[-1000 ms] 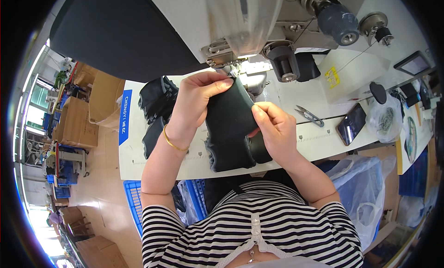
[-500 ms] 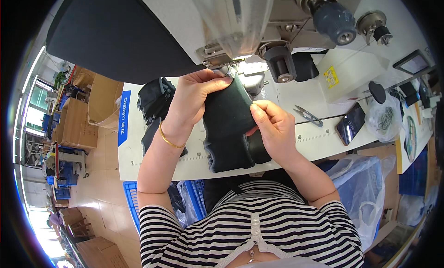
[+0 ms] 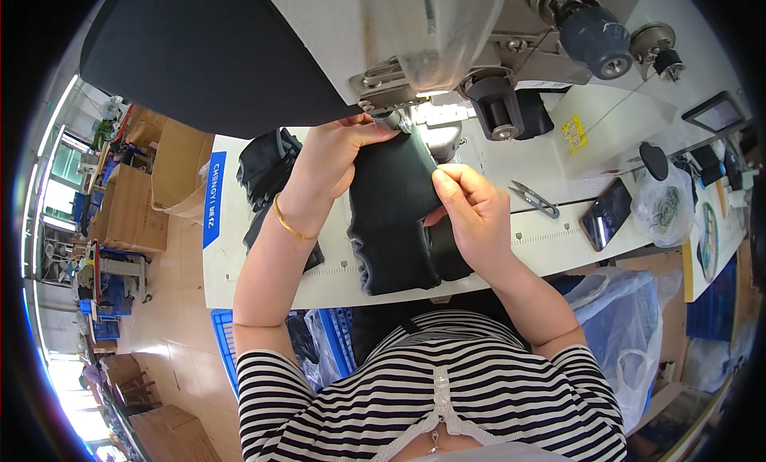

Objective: Aligning and sewing together small black leather or synthetic upper segments using an industrial sewing machine.

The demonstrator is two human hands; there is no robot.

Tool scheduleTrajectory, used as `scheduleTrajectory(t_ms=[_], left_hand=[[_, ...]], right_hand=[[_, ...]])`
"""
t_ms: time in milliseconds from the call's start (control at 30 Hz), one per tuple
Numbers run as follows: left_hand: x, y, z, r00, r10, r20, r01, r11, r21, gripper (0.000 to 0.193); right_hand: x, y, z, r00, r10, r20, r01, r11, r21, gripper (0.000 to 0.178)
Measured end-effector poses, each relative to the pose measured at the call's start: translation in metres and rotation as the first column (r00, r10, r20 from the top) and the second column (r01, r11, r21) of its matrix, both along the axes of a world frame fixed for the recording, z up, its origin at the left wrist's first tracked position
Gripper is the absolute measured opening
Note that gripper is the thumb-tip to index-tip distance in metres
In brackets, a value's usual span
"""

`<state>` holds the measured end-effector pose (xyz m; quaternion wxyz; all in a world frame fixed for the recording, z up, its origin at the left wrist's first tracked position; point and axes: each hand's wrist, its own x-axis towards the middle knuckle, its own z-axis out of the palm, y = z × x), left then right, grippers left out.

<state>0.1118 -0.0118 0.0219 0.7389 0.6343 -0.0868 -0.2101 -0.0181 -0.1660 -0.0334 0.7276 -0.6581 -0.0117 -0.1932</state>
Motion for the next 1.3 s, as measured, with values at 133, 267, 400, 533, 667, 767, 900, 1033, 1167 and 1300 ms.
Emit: scheduleTrajectory(t_ms=[133, 267, 400, 533, 667, 767, 900, 1033, 1167, 1300], left_hand=[[-0.002, 0.002, 0.001, 0.999, -0.042, -0.014, 0.043, 0.999, 0.027, 0.014], [-0.006, 0.001, 0.007, 0.998, -0.055, -0.016, 0.056, 0.996, 0.066, 0.017], [0.000, 0.008, 0.007, 0.981, -0.150, 0.122, 0.129, 0.978, 0.165, 0.019], [0.000, 0.007, 0.013, 0.974, -0.212, 0.086, 0.196, 0.967, 0.164, 0.022], [0.005, 0.007, 0.005, 0.980, -0.174, 0.096, 0.159, 0.976, 0.147, 0.022], [0.006, 0.005, 0.006, 0.983, -0.144, 0.111, 0.133, 0.986, 0.099, 0.017], [0.011, 0.000, 0.011, 0.991, -0.135, 0.016, 0.134, 0.988, 0.076, 0.023], [0.033, 0.007, 0.003, 0.988, -0.152, -0.028, 0.154, 0.983, 0.099, 0.031], [0.037, 0.006, -0.004, 0.980, -0.124, 0.154, 0.122, 0.992, 0.023, 0.032], [0.046, 0.013, -0.005, 0.962, -0.141, 0.232, 0.139, 0.990, 0.023, 0.037]], right_hand=[[-0.006, -0.001, -0.001, 0.999, 0.035, 0.004, -0.035, 0.998, -0.054, 0.022], [-0.013, 0.001, 0.005, 0.996, 0.088, -0.032, -0.087, 0.995, 0.048, 0.022], [-0.019, -0.001, 0.004, 0.987, 0.148, -0.059, -0.146, 0.989, 0.030, 0.022], [-0.021, -0.004, 0.004, 0.984, 0.165, -0.067, -0.166, 0.986, -0.010, 0.025], [-0.019, -0.004, 0.004, 0.985, 0.168, -0.051, -0.168, 0.986, 0.003, 0.024], [-0.017, -0.002, 0.004, 0.987, 0.153, -0.054, -0.153, 0.988, 0.011, 0.024], [-0.012, -0.002, 0.005, 0.985, 0.159, -0.061, -0.159, 0.987, 0.016, 0.024], [-0.006, 0.001, 0.005, 0.985, 0.162, -0.056, -0.160, 0.986, 0.043, 0.024], [-0.001, 0.001, 0.006, 0.985, 0.164, -0.053, -0.161, 0.985, 0.060, 0.024], [0.005, 0.001, 0.007, 0.984, 0.165, -0.064, -0.161, 0.985, 0.059, 0.023]])
